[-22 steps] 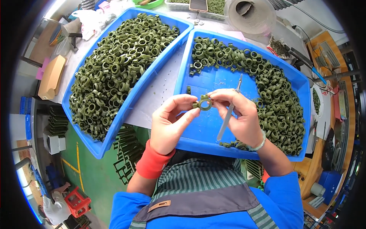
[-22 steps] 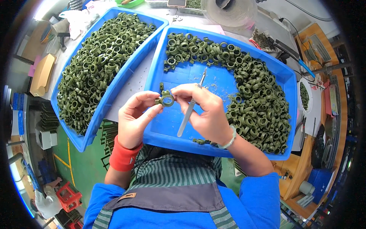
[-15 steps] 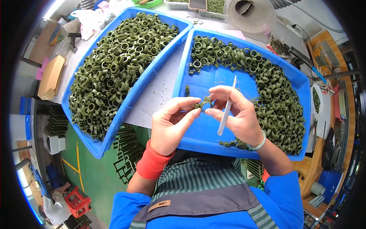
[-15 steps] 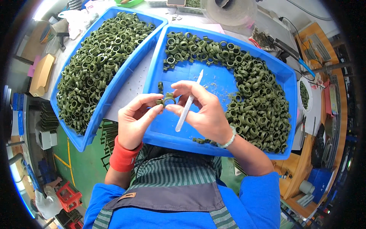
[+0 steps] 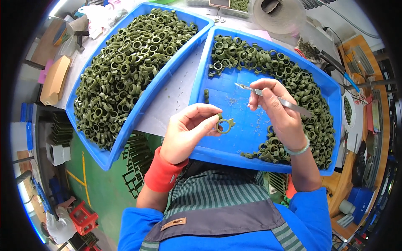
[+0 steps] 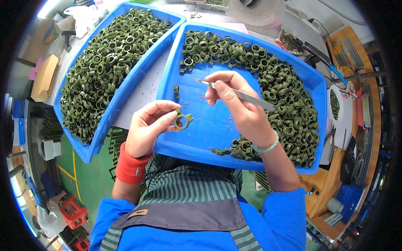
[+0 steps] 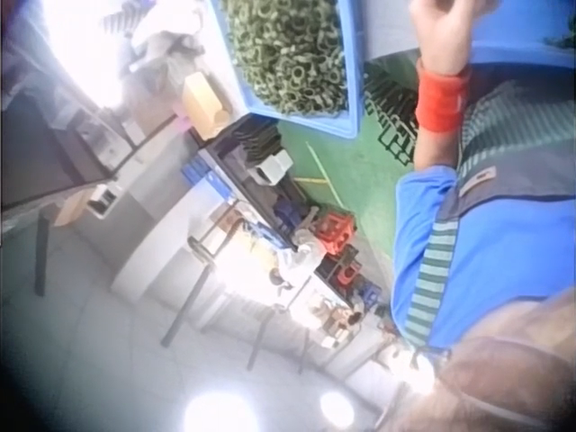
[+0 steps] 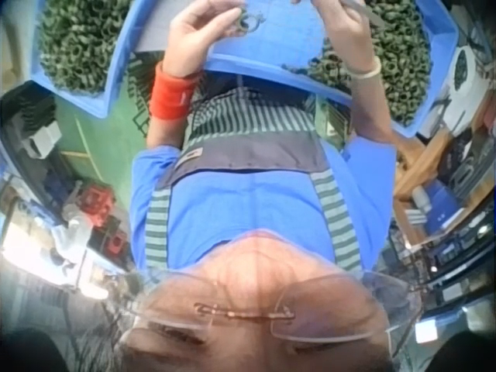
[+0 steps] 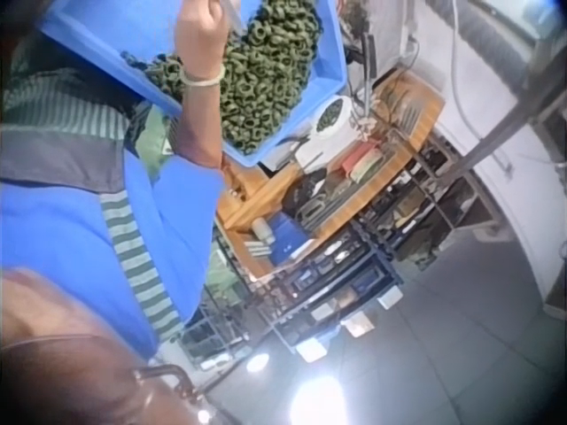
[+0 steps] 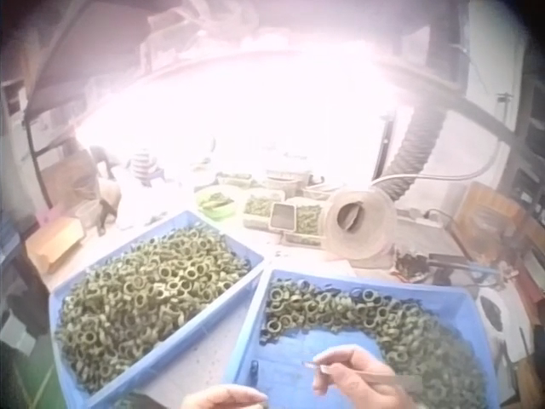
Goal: The person picks up green circular parts one at a time from a tray, scrapes the inner surface of each part with a tool, and places the cleaned parts into a separate area of the tray.
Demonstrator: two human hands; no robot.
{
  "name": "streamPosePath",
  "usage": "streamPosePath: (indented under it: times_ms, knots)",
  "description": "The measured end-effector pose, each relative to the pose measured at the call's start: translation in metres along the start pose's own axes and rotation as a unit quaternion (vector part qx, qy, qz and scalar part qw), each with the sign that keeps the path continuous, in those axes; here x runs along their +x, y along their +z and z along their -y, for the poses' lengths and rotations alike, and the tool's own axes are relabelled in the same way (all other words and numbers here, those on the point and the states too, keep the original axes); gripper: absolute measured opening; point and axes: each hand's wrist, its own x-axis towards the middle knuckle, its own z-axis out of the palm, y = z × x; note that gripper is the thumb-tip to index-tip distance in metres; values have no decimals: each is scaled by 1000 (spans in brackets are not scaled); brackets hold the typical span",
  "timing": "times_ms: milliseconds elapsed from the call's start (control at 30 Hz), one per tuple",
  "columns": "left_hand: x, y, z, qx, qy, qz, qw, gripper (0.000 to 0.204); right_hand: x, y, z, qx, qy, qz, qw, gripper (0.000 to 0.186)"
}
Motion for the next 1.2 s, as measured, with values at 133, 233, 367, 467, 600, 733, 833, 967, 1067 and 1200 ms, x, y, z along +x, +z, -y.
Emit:
streamPosePath:
  times_ms: [133,233,367,467,600,733,833,967,1067,1200]
  knots:
    - [2,-4,-1,16,-17,15,1000,21,-4,-3,2,16,4,40,999,23]
    - [3,-6,0,31,-18,28,999,21,-4,0,1,-17,2,69,997,23]
    - [3,-3,-3,52,-28,39,998,19,-7,2,0,0,14,69,998,23]
    - [2,-1,-7,66,-40,42,996,18,-7,2,-3,-14,10,113,993,20]
    - [1,3,-10,84,-49,46,994,17,-6,6,-6,-42,-42,131,990,15]
    - [0,3,-9,85,-20,41,995,17,-8,7,-9,-52,-63,124,989,11]
    - [-3,5,-6,81,9,8,997,17,-9,10,-5,-86,-68,106,988,10]
    - [-2,6,-3,72,77,-46,993,17,-8,12,0,-150,-94,98,979,7]
    - [0,9,-2,60,104,-78,990,18,-8,20,3,-234,-191,70,951,13]
    - [2,11,3,58,148,-123,980,19,-11,31,4,-319,-289,59,901,22]
